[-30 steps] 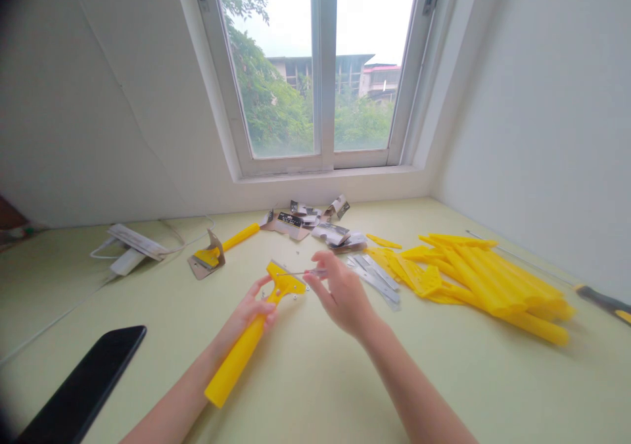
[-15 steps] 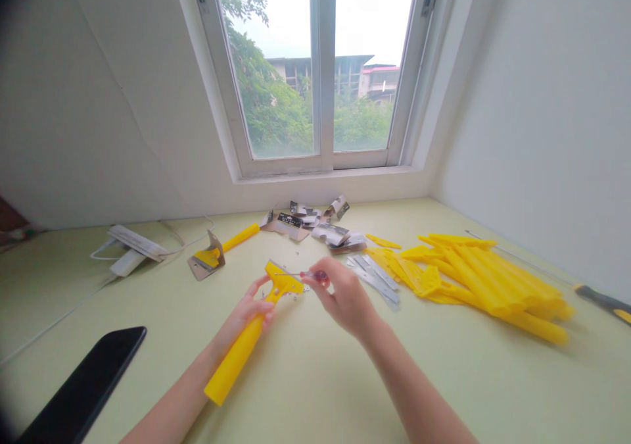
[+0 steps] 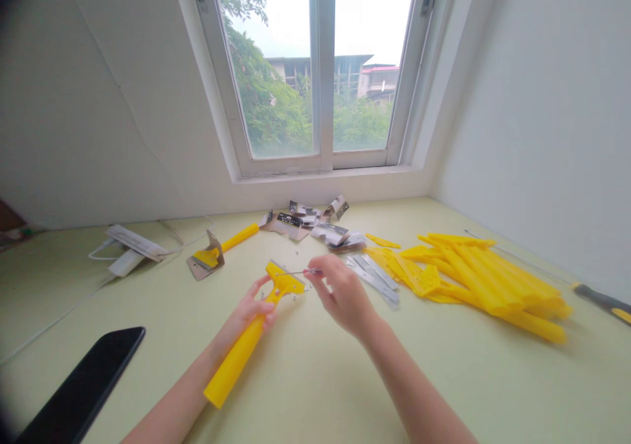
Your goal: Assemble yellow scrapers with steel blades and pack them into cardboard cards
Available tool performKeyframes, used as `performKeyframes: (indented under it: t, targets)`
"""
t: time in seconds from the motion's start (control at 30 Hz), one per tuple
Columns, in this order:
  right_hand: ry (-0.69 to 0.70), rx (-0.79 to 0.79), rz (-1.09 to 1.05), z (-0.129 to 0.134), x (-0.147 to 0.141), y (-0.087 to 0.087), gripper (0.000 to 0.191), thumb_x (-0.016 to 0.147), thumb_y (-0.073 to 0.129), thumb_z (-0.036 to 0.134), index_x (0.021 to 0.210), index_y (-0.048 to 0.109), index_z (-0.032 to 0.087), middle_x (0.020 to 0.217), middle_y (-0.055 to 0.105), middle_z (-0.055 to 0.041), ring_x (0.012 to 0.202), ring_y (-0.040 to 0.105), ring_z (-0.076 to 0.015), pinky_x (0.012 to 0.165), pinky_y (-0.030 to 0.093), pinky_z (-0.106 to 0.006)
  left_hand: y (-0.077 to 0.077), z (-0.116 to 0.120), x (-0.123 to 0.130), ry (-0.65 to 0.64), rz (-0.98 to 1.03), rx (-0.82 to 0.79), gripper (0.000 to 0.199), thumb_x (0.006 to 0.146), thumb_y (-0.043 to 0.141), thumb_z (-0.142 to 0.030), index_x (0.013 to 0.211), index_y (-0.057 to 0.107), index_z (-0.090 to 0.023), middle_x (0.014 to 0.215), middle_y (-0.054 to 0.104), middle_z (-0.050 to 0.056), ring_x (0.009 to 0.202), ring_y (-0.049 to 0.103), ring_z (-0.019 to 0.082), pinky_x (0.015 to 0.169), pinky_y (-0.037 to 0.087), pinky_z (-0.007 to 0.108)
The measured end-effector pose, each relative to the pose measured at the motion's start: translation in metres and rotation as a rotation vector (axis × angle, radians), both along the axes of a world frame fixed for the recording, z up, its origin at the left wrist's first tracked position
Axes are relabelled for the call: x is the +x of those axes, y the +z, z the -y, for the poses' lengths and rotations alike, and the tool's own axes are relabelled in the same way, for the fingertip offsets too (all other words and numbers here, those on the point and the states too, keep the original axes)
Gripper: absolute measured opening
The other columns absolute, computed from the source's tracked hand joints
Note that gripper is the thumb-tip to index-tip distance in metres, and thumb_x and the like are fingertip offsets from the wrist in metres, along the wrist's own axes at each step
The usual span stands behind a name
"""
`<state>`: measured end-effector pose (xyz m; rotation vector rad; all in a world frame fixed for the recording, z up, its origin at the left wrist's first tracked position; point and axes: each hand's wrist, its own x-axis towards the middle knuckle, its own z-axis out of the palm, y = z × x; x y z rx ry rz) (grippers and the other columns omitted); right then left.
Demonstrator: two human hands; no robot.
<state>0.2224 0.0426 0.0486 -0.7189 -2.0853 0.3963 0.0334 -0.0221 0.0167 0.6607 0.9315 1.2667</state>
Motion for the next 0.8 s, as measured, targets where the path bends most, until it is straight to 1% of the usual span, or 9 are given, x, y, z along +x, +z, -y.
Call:
performKeyframes:
  t: [0.07, 0.17, 0.3, 0.5, 0.7, 0.8]
  targets:
    - [0.046, -0.036, 0.033, 0.0012, -0.0001, 0.0005, 0.009, 0.086, 0.042, 0.023, 0.091, 0.048, 0.02, 0.086, 0.057, -0.0036, 0.077, 0.057, -0.0133, 0.069, 0.046, -0.025, 0.0017, 0.0016, 0.0015, 0.013, -0.004, 0.008, 0.078, 0.06, 0.057, -0.01, 0.129, 0.024, -0.021, 0.055, 0.051, -0.006, 0.044, 0.046, 0.007, 0.046, 0.031, 0.019]
    - [0.08, -0.095, 0.043, 0.0031, 0.0001, 0.0007, 0.008, 0.087, 0.039, 0.022, 0.094, 0.044, 0.02, 0.088, 0.056, -0.0038, 0.082, 0.058, -0.0135, 0.071, 0.046, -0.025, 0.0043, 0.0037, 0.0031, 0.04, -0.008, 0.025, 0.076, 0.061, 0.056, -0.01, 0.13, 0.024, -0.02, 0.053, 0.049, -0.006, 0.044, 0.045, 0.007, 0.046, 0.03, 0.018]
    - [0.057, -0.106, 0.022, 0.0027, 0.001, -0.0009, 0.004, 0.087, 0.04, 0.023, 0.088, 0.044, 0.021, 0.084, 0.06, -0.0024, 0.08, 0.059, -0.0135, 0.071, 0.046, -0.025, 0.0056, 0.0035, 0.0031, 0.038, -0.011, 0.021, 0.077, 0.061, 0.055, -0.009, 0.131, 0.024, -0.019, 0.053, 0.051, -0.005, 0.043, 0.045, 0.007, 0.045, 0.03, 0.019]
    - [0.042, -0.1, 0.023, 0.0012, 0.0031, -0.0012, 0.006, 0.085, 0.045, 0.026, 0.088, 0.049, 0.021, 0.083, 0.064, -0.002, 0.075, 0.06, -0.0136, 0.067, 0.046, -0.025, 0.0031, 0.0015, 0.0032, 0.05, -0.007, 0.02, 0.081, 0.059, 0.057, -0.01, 0.132, 0.023, -0.019, 0.061, 0.057, -0.002, 0.044, 0.046, 0.006, 0.045, 0.03, 0.018]
    - [0.034, -0.104, 0.003, 0.0016, 0.0024, -0.0006, 0.008, 0.084, 0.047, 0.027, 0.086, 0.05, 0.021, 0.081, 0.065, -0.002, 0.072, 0.062, -0.0137, 0.064, 0.047, -0.024, -0.0027, -0.0002, -0.0002, 0.015, -0.017, 0.035, 0.081, 0.06, 0.056, -0.012, 0.133, 0.021, -0.017, 0.052, 0.054, -0.003, 0.045, 0.046, 0.008, 0.045, 0.031, 0.018]
    - [0.031, -0.115, -0.019, 0.0024, 0.0018, -0.0008, 0.008, 0.083, 0.049, 0.028, 0.086, 0.05, 0.021, 0.082, 0.066, -0.0021, 0.074, 0.062, -0.0142, 0.063, 0.048, -0.023, -0.0041, -0.0015, -0.0024, -0.004, 0.0, 0.026, 0.081, 0.06, 0.057, -0.011, 0.132, 0.021, -0.018, 0.054, 0.055, -0.003, 0.045, 0.047, 0.008, 0.045, 0.031, 0.018]
